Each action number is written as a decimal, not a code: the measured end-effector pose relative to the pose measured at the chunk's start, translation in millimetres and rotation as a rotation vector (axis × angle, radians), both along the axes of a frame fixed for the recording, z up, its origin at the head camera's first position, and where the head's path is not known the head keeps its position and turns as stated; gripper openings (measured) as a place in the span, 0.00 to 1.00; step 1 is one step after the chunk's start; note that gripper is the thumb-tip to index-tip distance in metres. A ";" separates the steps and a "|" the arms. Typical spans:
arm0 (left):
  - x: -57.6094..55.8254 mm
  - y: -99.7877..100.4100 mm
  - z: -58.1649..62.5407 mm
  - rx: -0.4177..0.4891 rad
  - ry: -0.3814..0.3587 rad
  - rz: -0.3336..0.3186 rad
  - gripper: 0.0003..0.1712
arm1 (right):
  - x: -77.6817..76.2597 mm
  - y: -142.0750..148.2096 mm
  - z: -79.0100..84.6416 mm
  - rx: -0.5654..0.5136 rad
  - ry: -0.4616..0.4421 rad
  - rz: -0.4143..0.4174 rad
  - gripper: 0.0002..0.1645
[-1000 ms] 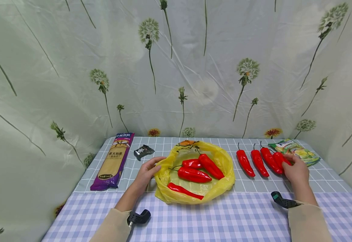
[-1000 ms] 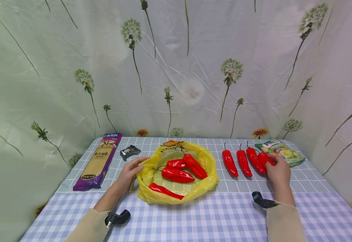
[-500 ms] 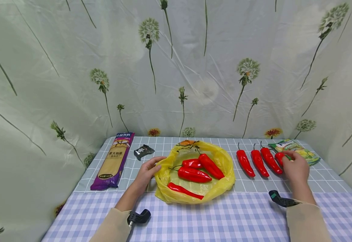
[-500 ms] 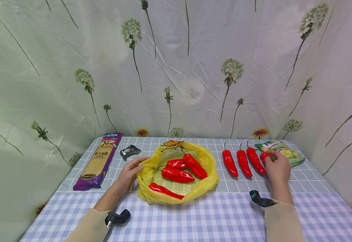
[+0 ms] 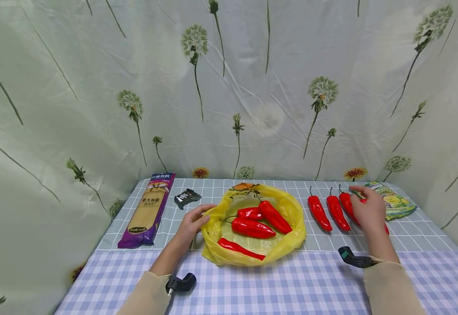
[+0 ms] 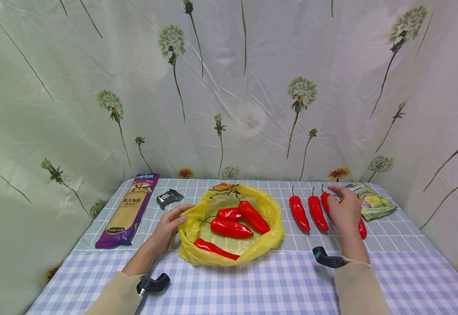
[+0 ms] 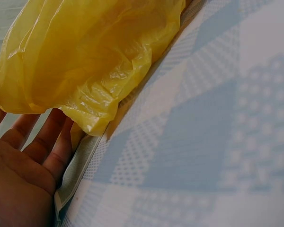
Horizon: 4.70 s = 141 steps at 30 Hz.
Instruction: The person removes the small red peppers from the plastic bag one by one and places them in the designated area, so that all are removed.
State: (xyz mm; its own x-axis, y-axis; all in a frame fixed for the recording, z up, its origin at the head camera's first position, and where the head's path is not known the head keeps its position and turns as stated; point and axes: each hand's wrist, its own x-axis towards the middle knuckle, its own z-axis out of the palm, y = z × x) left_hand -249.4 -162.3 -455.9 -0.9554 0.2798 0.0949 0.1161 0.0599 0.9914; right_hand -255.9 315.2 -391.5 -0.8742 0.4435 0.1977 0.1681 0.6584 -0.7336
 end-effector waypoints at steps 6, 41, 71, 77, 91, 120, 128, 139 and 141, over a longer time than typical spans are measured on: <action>-0.6 0.3 -1.8 0.011 -0.003 0.007 0.25 | 1.8 -19.5 9.4 -0.036 0.004 0.065 0.27; 1.3 1.0 2.3 -0.003 0.003 -0.002 0.25 | 21.6 -137.6 10.8 -0.025 0.080 0.581 0.24; -1.9 0.9 2.2 -0.006 0.002 0.008 0.25 | 48.6 -199.1 -12.0 -0.123 -0.165 1.106 0.23; -1.5 0.6 1.8 -0.004 -0.001 0.007 0.25 | 50.2 -204.8 -17.7 -0.146 -0.215 1.144 0.23; -0.7 -0.3 2.7 0.000 0.005 -0.005 0.26 | 55.3 -216.2 -29.3 -0.113 -0.228 1.159 0.20; -1.5 -0.5 0.9 0.006 0.015 -0.017 0.25 | 56.1 -216.5 -29.9 -0.084 -0.221 1.097 0.22; -2.4 -0.6 0.5 0.007 0.008 -0.013 0.25 | 54.6 -213.7 -28.4 -0.188 -0.194 1.069 0.25; -2.5 0.4 -0.1 0.018 0.010 -0.015 0.26 | 53.8 -205.3 -17.7 -0.207 -0.072 1.012 0.35; -2.4 0.4 0.1 0.022 0.015 -0.017 0.26 | 53.8 -204.0 -14.4 -0.215 -0.051 1.011 0.37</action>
State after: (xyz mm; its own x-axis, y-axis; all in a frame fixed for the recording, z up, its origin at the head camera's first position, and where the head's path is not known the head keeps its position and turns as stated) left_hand -251.7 -161.9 -455.8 -0.9490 0.2935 0.1154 0.1315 0.0357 0.9907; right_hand -202.1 111.2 -405.9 -0.8629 -0.4814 0.1538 -0.3569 0.3650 -0.8599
